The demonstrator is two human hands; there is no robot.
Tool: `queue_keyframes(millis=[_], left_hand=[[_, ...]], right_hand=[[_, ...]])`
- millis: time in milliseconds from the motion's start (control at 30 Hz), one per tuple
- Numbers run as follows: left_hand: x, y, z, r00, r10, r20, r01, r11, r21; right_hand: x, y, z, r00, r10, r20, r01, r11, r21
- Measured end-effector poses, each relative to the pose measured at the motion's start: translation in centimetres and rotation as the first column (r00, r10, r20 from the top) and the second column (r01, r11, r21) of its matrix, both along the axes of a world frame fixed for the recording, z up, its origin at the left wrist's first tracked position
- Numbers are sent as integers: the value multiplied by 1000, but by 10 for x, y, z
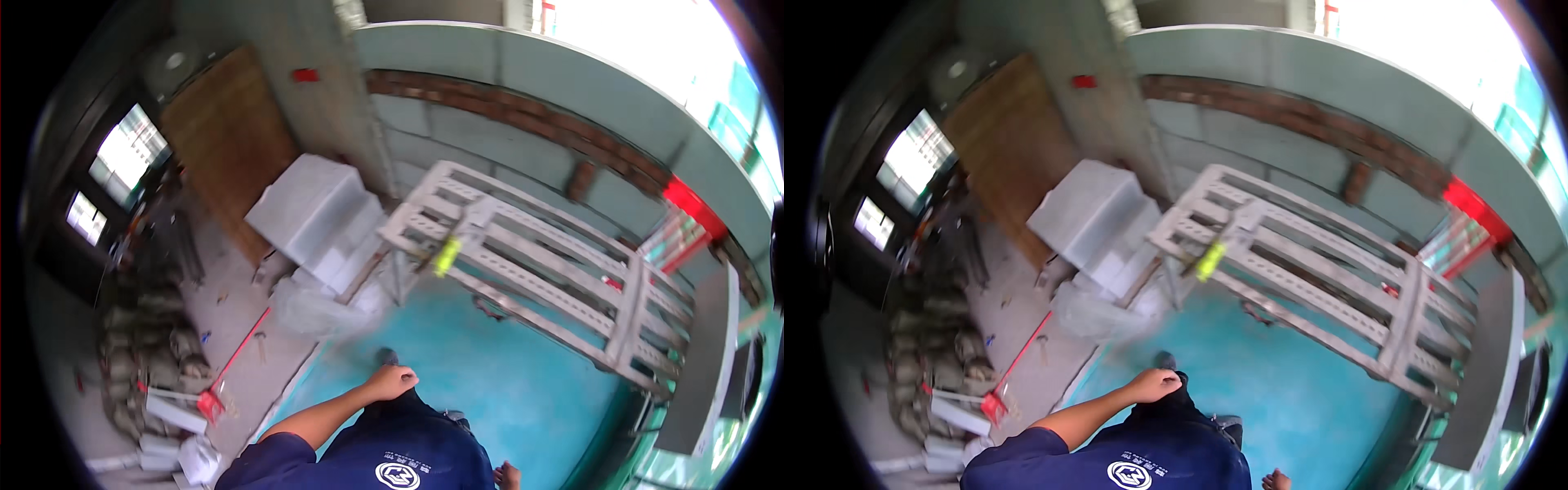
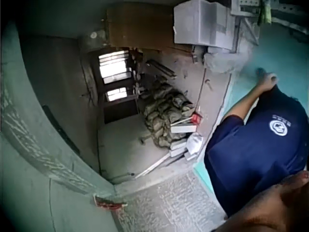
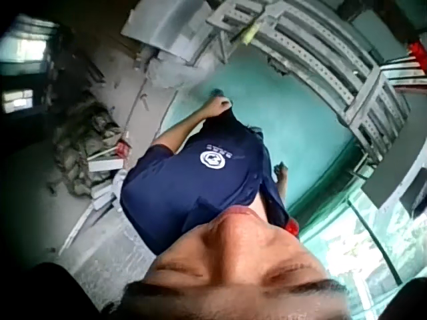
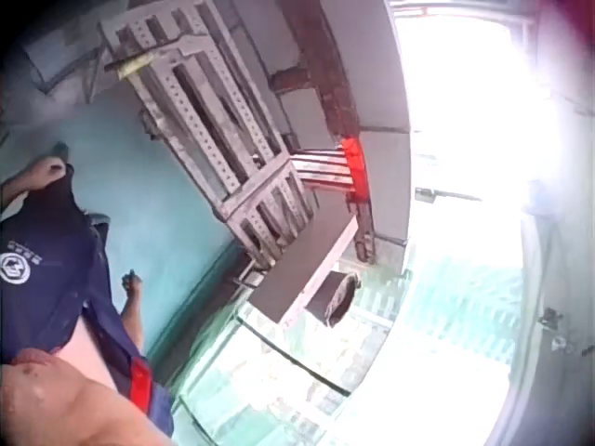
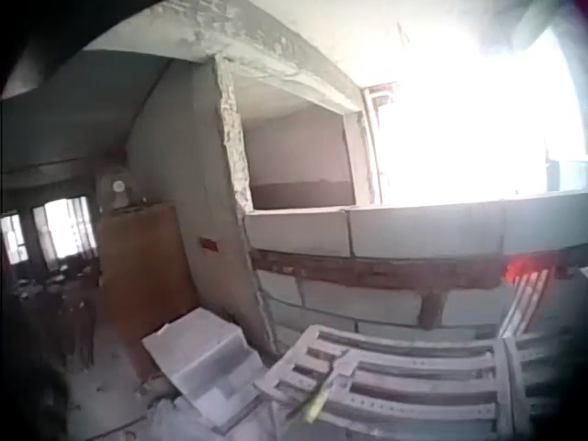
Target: The person applies mortar to the top of a low concrete block wall using two different sized trowels, picking up mortar from a bucket on a metal scaffold and spreading it along the wall edge.
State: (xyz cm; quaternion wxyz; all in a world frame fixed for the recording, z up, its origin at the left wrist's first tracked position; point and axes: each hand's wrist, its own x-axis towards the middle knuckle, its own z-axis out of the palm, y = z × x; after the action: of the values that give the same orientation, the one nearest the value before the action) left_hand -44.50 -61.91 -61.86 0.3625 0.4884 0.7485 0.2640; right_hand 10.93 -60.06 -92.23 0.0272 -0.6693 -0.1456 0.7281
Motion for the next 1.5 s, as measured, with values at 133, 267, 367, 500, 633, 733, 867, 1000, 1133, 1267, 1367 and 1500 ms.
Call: queue_keyframes(millis=[133,267,367,500,633,733,867,1000,1133,1267,1367,1500], left_hand=[[-73,-126,-33,910,408,-78,-415,894,-170],[-148,-211,-103,698,715,47,-677,680,-282],[-193,-246,-137,514,841,166,-739,533,-412],[-265,-279,-179,463,873,156,-655,455,-603],[-347,-294,-192,623,780,55,-595,519,-613],[-398,-340,-200,324,921,217,-777,389,-494],[-457,-333,-192,160,952,262,-842,270,-466],[-476,-316,-216,151,922,355,-882,288,-372],[-501,-251,-183,-300,837,457,-727,110,-678],[-532,-251,-194,-525,732,434,-700,-82,-709],[-608,-191,-218,-587,638,498,-714,-118,-690],[-686,-153,-250,-659,608,444,-709,-303,-637]], right_hand=[[-74,51,66,991,88,102,-90,996,10],[-167,100,88,885,396,245,-427,900,87],[-288,102,107,852,470,231,-505,855,120],[-440,80,97,865,492,100,-502,853,141],[-595,61,112,604,780,163,-795,577,187],[-706,55,138,406,885,228,-878,309,366],[-817,96,149,316,910,269,-869,163,468],[-909,169,121,181,925,335,-881,1,474],[-1003,255,92,-27,831,556,-914,-246,324],[-1141,279,114,112,787,607,-896,-185,405],[-1225,372,66,159,616,771,-838,-329,436],[-1365,397,57,339,699,630,-746,-209,632]])
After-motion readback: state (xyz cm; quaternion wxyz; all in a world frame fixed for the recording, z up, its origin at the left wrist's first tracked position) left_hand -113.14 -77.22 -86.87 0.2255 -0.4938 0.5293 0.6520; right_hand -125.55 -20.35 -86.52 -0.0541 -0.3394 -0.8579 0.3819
